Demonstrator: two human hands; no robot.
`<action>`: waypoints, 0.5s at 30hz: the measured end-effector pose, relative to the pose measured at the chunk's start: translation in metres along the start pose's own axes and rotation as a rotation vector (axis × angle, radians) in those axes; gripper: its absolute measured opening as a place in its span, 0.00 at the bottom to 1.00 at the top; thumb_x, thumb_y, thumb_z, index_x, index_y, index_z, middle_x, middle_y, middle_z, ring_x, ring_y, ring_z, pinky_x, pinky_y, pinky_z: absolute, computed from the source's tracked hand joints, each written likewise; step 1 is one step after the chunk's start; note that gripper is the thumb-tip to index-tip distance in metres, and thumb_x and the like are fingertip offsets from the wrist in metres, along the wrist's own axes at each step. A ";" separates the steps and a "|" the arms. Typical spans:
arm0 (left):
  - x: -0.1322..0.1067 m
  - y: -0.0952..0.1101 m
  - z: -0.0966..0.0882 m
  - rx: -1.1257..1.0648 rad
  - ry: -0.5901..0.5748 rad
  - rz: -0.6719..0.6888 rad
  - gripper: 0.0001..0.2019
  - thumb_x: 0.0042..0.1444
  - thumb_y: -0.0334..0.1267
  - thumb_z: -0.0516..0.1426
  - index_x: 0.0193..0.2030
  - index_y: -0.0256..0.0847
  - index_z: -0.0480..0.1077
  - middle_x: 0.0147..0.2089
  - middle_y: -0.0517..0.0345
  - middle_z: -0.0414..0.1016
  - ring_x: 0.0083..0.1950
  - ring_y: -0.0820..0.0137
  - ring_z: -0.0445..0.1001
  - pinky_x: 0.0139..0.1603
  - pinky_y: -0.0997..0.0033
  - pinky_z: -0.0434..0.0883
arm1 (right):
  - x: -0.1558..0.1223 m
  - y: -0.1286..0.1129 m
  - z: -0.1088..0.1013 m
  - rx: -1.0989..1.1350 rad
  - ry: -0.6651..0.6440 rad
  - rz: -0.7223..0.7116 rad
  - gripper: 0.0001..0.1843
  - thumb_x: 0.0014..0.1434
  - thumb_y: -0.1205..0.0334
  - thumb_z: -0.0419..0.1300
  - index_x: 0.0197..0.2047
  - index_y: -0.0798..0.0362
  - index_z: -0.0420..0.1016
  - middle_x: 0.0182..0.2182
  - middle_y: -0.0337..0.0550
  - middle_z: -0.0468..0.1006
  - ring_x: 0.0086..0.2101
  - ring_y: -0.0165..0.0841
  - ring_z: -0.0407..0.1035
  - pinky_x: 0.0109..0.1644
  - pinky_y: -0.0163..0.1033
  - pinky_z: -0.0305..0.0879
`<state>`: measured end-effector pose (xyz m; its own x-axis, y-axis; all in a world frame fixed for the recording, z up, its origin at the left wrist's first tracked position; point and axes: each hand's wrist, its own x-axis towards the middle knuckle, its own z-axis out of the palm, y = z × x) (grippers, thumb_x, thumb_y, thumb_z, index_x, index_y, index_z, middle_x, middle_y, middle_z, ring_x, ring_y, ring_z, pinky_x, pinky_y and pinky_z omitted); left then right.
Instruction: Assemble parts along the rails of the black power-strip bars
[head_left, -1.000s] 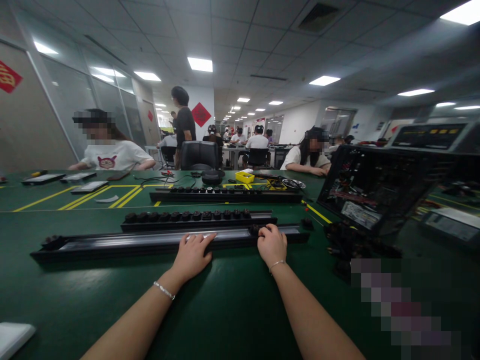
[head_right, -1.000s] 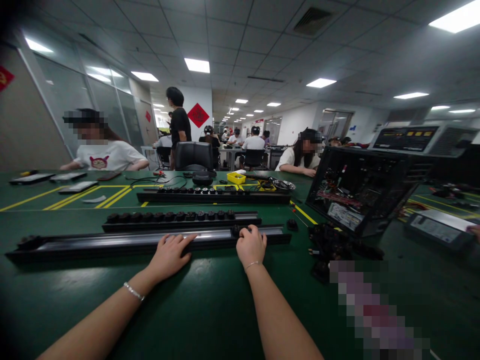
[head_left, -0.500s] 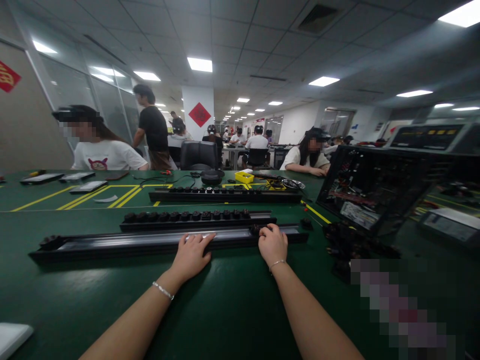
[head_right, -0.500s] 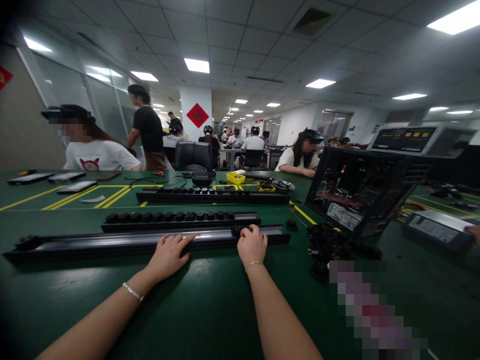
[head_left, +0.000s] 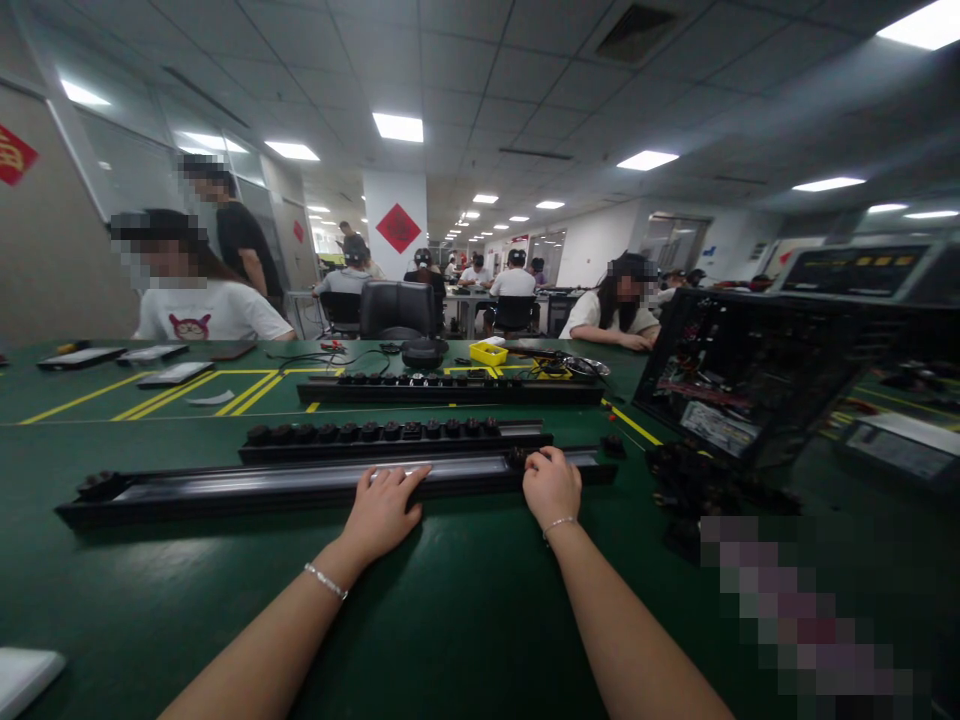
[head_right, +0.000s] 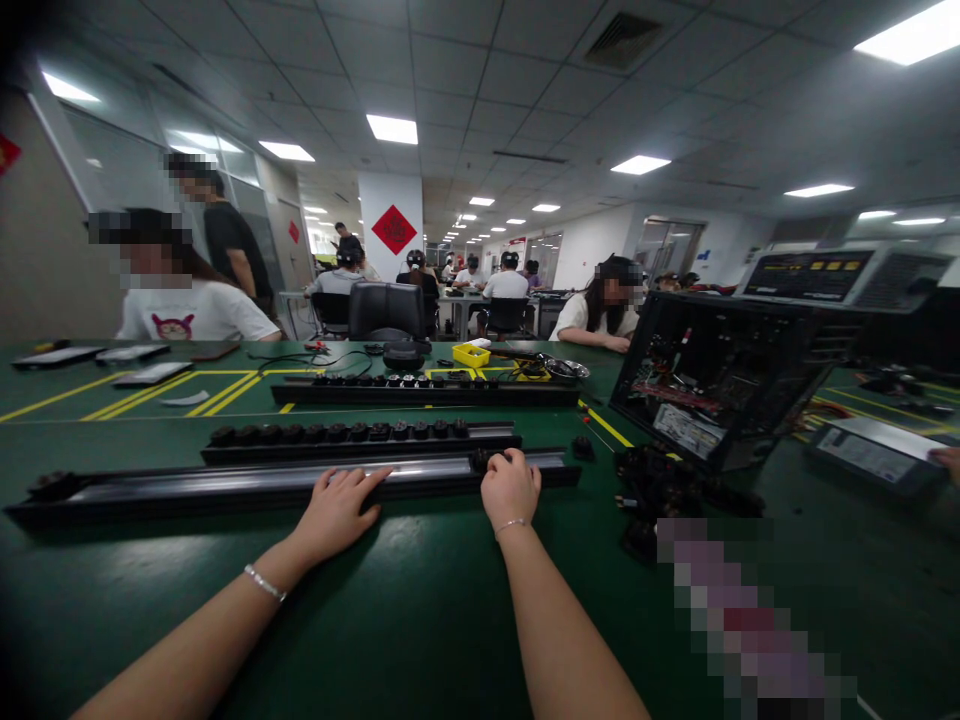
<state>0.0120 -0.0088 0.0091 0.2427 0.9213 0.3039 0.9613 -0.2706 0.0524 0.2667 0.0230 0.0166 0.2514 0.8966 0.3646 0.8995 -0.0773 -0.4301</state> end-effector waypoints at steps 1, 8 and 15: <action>0.000 0.000 0.000 0.000 0.002 0.002 0.26 0.51 0.41 0.51 0.59 0.54 0.56 0.46 0.57 0.70 0.51 0.63 0.64 0.59 0.55 0.45 | 0.000 0.001 0.000 0.006 0.002 -0.001 0.13 0.51 0.67 0.49 0.29 0.47 0.75 0.47 0.40 0.67 0.46 0.34 0.61 0.57 0.47 0.44; 0.000 -0.002 0.003 0.003 0.016 0.007 0.26 0.51 0.41 0.51 0.59 0.54 0.57 0.45 0.57 0.70 0.50 0.64 0.64 0.59 0.55 0.45 | 0.000 0.004 0.001 0.017 0.035 0.015 0.13 0.52 0.67 0.49 0.29 0.47 0.75 0.46 0.40 0.67 0.44 0.33 0.62 0.56 0.46 0.45; 0.000 -0.004 0.005 -0.007 0.037 0.027 0.26 0.51 0.41 0.51 0.59 0.53 0.57 0.43 0.57 0.70 0.49 0.63 0.64 0.59 0.55 0.46 | 0.003 0.006 0.000 0.012 0.022 0.027 0.13 0.52 0.66 0.49 0.29 0.48 0.75 0.47 0.40 0.67 0.45 0.33 0.62 0.56 0.46 0.46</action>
<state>0.0089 -0.0064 0.0045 0.2631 0.9027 0.3406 0.9535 -0.2970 0.0505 0.2732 0.0251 0.0150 0.2838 0.8843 0.3708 0.8880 -0.0965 -0.4496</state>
